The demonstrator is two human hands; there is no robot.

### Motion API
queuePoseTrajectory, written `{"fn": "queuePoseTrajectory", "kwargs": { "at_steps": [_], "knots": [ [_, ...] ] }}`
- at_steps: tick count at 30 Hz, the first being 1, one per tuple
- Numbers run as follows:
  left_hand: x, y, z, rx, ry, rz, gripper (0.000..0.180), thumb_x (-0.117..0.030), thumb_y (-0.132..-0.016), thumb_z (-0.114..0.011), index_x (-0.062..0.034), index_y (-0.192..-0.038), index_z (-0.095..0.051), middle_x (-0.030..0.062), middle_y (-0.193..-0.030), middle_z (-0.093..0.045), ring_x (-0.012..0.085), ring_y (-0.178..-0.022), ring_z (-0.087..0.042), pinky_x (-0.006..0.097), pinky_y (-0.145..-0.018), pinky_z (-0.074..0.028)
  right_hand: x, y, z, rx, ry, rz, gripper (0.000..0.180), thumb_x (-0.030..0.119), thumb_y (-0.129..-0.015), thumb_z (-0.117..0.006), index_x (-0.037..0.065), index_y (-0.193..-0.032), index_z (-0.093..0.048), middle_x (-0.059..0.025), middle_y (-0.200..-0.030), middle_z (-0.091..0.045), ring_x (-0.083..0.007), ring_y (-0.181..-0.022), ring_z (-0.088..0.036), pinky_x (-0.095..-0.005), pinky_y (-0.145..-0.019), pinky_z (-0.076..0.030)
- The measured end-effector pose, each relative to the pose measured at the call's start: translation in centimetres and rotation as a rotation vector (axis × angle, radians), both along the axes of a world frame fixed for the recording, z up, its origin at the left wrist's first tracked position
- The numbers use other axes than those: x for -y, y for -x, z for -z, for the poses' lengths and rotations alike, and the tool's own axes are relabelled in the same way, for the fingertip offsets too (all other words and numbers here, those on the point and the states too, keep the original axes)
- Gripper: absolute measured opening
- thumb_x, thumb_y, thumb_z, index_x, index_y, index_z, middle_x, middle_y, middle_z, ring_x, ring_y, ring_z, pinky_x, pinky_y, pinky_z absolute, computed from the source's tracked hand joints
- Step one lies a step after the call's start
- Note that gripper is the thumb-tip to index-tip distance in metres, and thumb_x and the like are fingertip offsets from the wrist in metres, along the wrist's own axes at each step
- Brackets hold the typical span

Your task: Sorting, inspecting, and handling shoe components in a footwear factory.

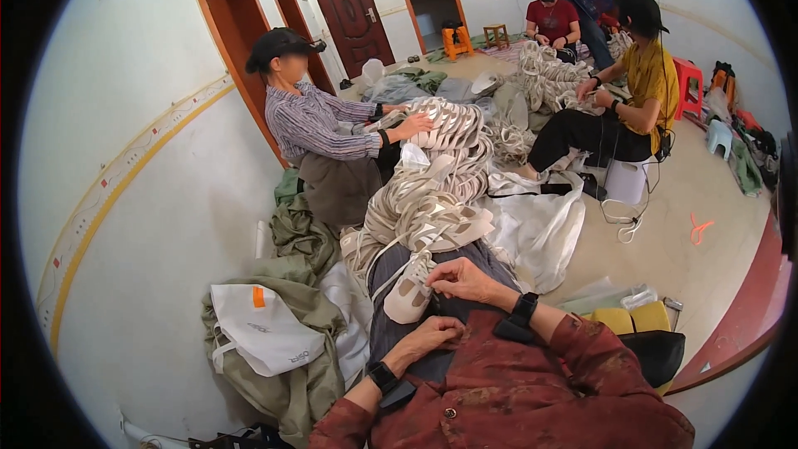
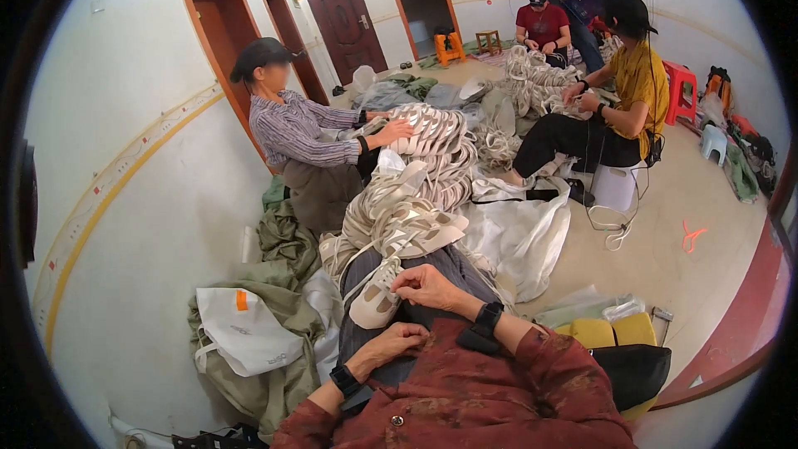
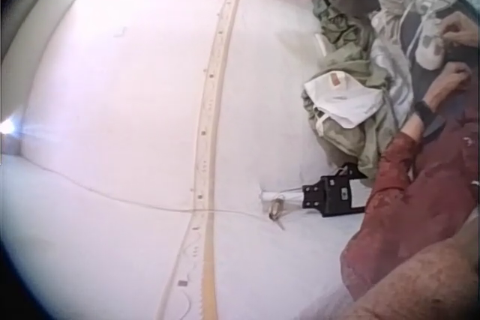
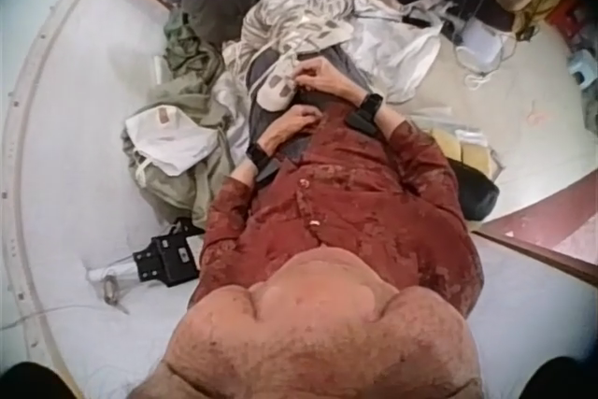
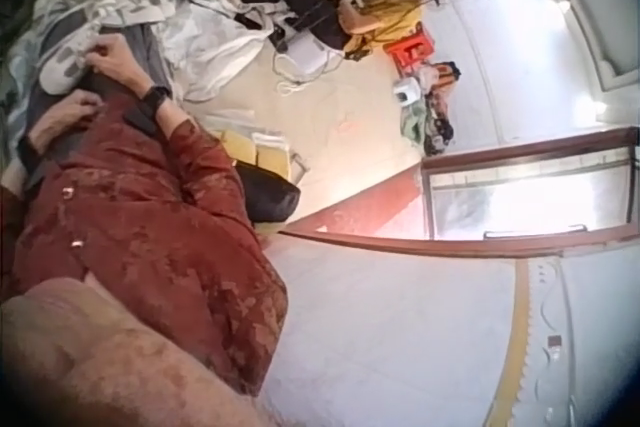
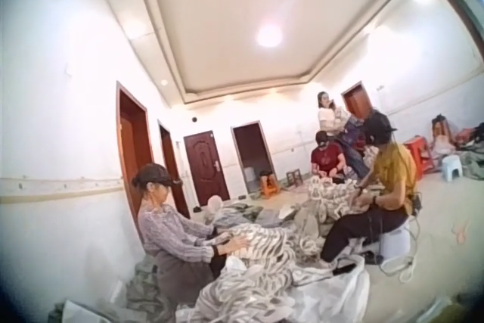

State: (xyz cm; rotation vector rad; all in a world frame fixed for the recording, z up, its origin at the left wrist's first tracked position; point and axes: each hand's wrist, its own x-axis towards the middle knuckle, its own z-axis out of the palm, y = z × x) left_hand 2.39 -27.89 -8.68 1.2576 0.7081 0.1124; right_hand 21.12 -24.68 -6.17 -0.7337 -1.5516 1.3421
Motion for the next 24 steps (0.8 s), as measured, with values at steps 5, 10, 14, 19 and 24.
{"fn": "queuePoseTrajectory", "kwargs": {
  "at_steps": [5,10,14,19,24],
  "knots": [
    [0.2,0.0,-0.1,0.008,-0.01,-0.026,0.013,-0.018,-0.096,-0.056,-0.0068,-0.1,-0.062,-0.0041,-0.093,-0.061,0.0045,-0.083,-0.057,0.02,-0.074,-0.048,0.3,0.1,-0.6,-0.002,0.028,0.021,0.012,0.006,-0.088,-0.063,0.0,-0.096,-0.069,0.0005,-0.075,-0.063,-0.0049,-0.06,-0.054,-0.0199,-0.054,-0.044],
    [0.0,-0.1,0.2,0.006,-0.012,-0.032,0.01,-0.017,-0.096,-0.056,-0.0092,-0.099,-0.062,-0.0047,-0.093,-0.062,0.0054,-0.082,-0.058,0.021,-0.074,-0.05,0.3,-0.4,-0.7,-0.032,0.029,0.016,0.012,0.005,-0.09,-0.061,0.0,-0.098,-0.069,0.0009,-0.075,-0.062,-0.0045,-0.063,-0.055,-0.02,-0.055,-0.045],
    [0.1,-0.2,-0.1,0.005,-0.016,-0.042,0.011,-0.017,-0.096,-0.056,-0.009,-0.098,-0.062,-0.0047,-0.093,-0.062,0.0055,-0.082,-0.059,0.021,-0.074,-0.05,0.3,-0.7,-1.1,-0.076,0.054,0.013,0.012,0.005,-0.09,-0.061,0.001,-0.098,-0.069,0.0005,-0.075,-0.062,-0.0048,-0.063,-0.056,-0.0198,-0.056,-0.045],
    [0.3,-0.4,0.1,0.024,-0.037,-0.051,0.014,-0.018,-0.095,-0.056,-0.0066,-0.098,-0.064,-0.0035,-0.091,-0.062,0.005,-0.079,-0.059,0.02,-0.073,-0.052,0.7,-2.6,-0.8,-0.255,0.118,0.137,0.012,0.004,-0.09,-0.061,0.0,-0.099,-0.068,-0.0013,-0.076,-0.063,-0.0081,-0.061,-0.057,-0.0209,-0.056,-0.046],
    [0.5,0.0,-0.8,0.046,-0.031,-0.037,0.015,-0.019,-0.096,-0.057,-0.0055,-0.098,-0.065,-0.0027,-0.09,-0.062,0.0056,-0.078,-0.06,0.02,-0.072,-0.052,0.3,-7.6,2.1,-0.538,0.336,0.239,0.01,0.005,-0.088,-0.064,0.0,-0.096,-0.067,-0.0039,-0.077,-0.062,-0.0125,-0.062,-0.056,-0.0244,-0.056,-0.044]
  ]
}}
